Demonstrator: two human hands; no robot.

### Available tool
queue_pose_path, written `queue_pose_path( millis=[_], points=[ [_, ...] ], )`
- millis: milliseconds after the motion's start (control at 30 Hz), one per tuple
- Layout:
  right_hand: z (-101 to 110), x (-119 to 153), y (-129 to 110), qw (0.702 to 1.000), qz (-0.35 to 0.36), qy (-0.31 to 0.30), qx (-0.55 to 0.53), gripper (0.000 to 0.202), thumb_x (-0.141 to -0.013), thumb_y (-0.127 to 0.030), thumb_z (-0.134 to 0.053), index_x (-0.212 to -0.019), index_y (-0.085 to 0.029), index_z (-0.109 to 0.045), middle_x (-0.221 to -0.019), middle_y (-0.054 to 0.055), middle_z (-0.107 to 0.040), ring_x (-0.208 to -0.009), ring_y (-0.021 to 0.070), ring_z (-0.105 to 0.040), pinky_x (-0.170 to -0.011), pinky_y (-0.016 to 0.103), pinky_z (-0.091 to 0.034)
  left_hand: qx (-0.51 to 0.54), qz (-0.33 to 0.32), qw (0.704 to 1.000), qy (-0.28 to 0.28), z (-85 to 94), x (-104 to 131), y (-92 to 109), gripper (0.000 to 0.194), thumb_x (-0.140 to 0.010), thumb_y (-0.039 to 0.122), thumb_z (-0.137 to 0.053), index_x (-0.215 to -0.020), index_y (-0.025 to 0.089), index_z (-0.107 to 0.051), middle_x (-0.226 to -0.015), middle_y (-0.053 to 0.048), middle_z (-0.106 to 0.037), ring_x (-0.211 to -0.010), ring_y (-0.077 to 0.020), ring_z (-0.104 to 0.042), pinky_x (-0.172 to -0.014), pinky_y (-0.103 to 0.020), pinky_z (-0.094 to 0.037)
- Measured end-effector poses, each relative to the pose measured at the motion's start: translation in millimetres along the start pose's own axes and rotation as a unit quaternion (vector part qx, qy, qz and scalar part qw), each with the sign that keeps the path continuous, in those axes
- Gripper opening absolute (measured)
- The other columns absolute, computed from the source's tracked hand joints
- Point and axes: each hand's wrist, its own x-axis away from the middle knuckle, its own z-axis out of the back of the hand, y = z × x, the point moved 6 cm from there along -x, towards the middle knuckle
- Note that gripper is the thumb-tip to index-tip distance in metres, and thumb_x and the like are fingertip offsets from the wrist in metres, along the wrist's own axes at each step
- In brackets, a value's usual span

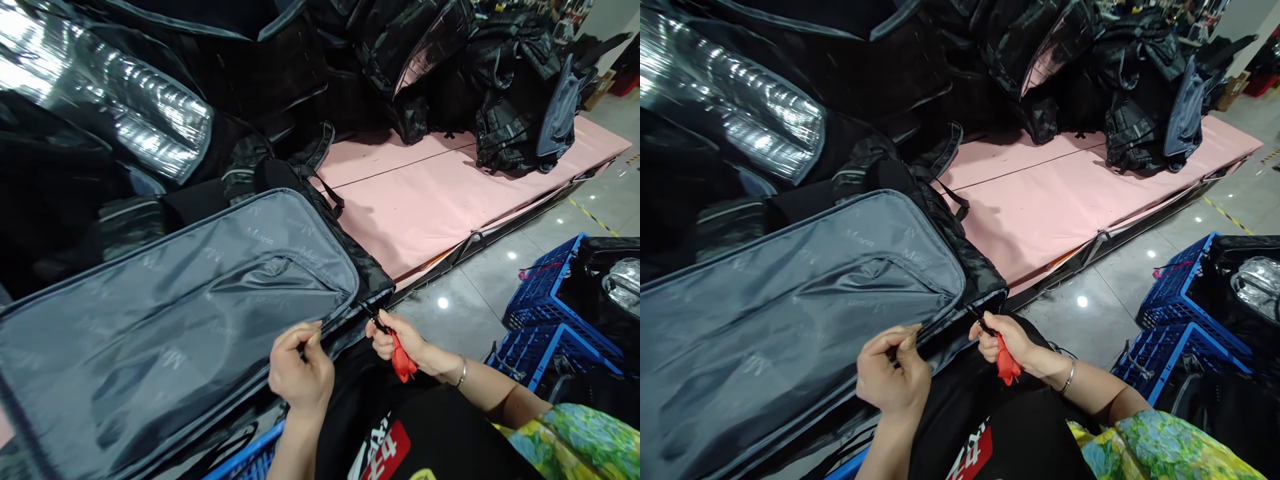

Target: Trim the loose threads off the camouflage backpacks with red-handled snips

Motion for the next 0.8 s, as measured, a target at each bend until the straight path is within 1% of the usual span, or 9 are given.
queue_pose_path(
  millis=[100,167,233,333,400,500,600,700,800],
  points=[
    [6,-4,-6,0.99,0.099,0.046,0.091,0.048,-0.083,-0.06,-0.047,-0.082,-0.014,-0.059,-0.053,-0.008,-0.032,-0.042,0.005,-0.024,-0.043,0.022,-0.018,0.095,0.066,0.993,0.0,6.9,-1,-9,0.014,-0.084,0.017,-0.049,-0.07,0.019,-0.046,-0.07,-0.003,-0.059,-0.07,-0.0173,-0.063,-0.068,-0.033,-0.05],
    [9,-6,-9,0.974,0.143,0.085,0.154,0.047,-0.082,-0.06,-0.047,-0.084,-0.015,-0.059,-0.058,-0.006,-0.036,-0.046,0.0056,-0.028,-0.045,0.022,-0.021,0.161,0.039,0.986,-0.018,11.2,-1,-6,0.018,-0.086,0.016,-0.045,-0.069,0.019,-0.047,-0.065,-0.002,-0.057,-0.067,-0.0167,-0.063,-0.067,-0.034,-0.051],
    [11,-10,-10,0.954,0.168,0.13,0.213,0.042,-0.077,-0.057,-0.055,-0.084,-0.016,-0.058,-0.06,-0.006,-0.037,-0.05,0.0065,-0.03,-0.049,0.022,-0.025,0.174,-0.036,0.982,-0.062,12.4,2,4,0.02,-0.086,0.013,-0.043,-0.069,0.018,-0.052,-0.063,-0.001,-0.058,-0.064,-0.0146,-0.062,-0.064,-0.031,-0.051],
    [11,-16,-12,0.928,0.199,0.196,0.247,0.034,-0.068,-0.048,-0.067,-0.079,-0.017,-0.057,-0.062,-0.005,-0.042,-0.057,0.0081,-0.037,-0.056,0.023,-0.032,0.041,-0.125,0.985,-0.111,5.9,13,14,0.011,-0.081,0.009,-0.053,-0.078,0.017,-0.06,-0.068,-0.002,-0.065,-0.063,-0.0127,-0.062,-0.064,-0.025,-0.049],
    [9,-21,-12,0.925,0.202,0.223,0.231,0.032,-0.066,-0.046,-0.068,-0.072,-0.017,-0.055,-0.063,-0.004,-0.045,-0.059,0.0088,-0.039,-0.058,0.023,-0.033,-0.064,-0.142,0.984,-0.09,1.1,19,16,0.014,-0.078,0.009,-0.059,-0.089,0.016,-0.062,-0.076,-0.005,-0.069,-0.067,-0.0142,-0.064,-0.068,-0.026,-0.049],
    [5,-27,-13,0.932,0.193,0.231,0.204,0.034,-0.065,-0.046,-0.068,-0.063,-0.017,-0.05,-0.058,-0.005,-0.042,-0.055,0.0079,-0.035,-0.054,0.023,-0.03,-0.127,-0.146,0.98,-0.038,-3.6,23,17,0.023,-0.077,0.01,-0.061,-0.099,0.015,-0.061,-0.081,-0.008,-0.07,-0.071,-0.0165,-0.064,-0.071,-0.028,-0.05],
    [0,-31,-16,0.943,0.185,0.201,0.192,0.041,-0.064,-0.048,-0.068,-0.054,-0.019,-0.041,-0.051,-0.007,-0.032,-0.049,0.0062,-0.026,-0.049,0.023,-0.024,-0.132,-0.153,0.979,-0.011,-4.4,22,19,0.025,-0.076,0.009,-0.063,-0.1,0.015,-0.061,-0.081,-0.008,-0.07,-0.072,-0.017,-0.064,-0.071,-0.028,-0.05],
    [-3,-32,-20,0.948,0.188,0.174,0.189,0.046,-0.065,-0.049,-0.068,-0.051,-0.02,-0.036,-0.049,-0.007,-0.028,-0.048,0.0057,-0.022,-0.047,0.023,-0.02,-0.132,-0.161,0.978,-0.015,-2.8,19,21,0.024,-0.075,0.01,-0.063,-0.098,0.016,-0.062,-0.081,-0.007,-0.069,-0.072,-0.0163,-0.064,-0.072,-0.028,-0.05],
    [-5,-31,-23,0.945,0.2,0.171,0.192,0.043,-0.065,-0.048,-0.068,-0.052,-0.019,-0.039,-0.051,-0.007,-0.03,-0.049,0.006,-0.024,-0.048,0.023,-0.022,-0.138,-0.177,0.974,-0.024,-2.3,16,26,0.023,-0.074,0.009,-0.065,-0.096,0.015,-0.062,-0.08,-0.007,-0.068,-0.071,-0.0155,-0.062,-0.072,-0.027,-0.05]
  ],
)
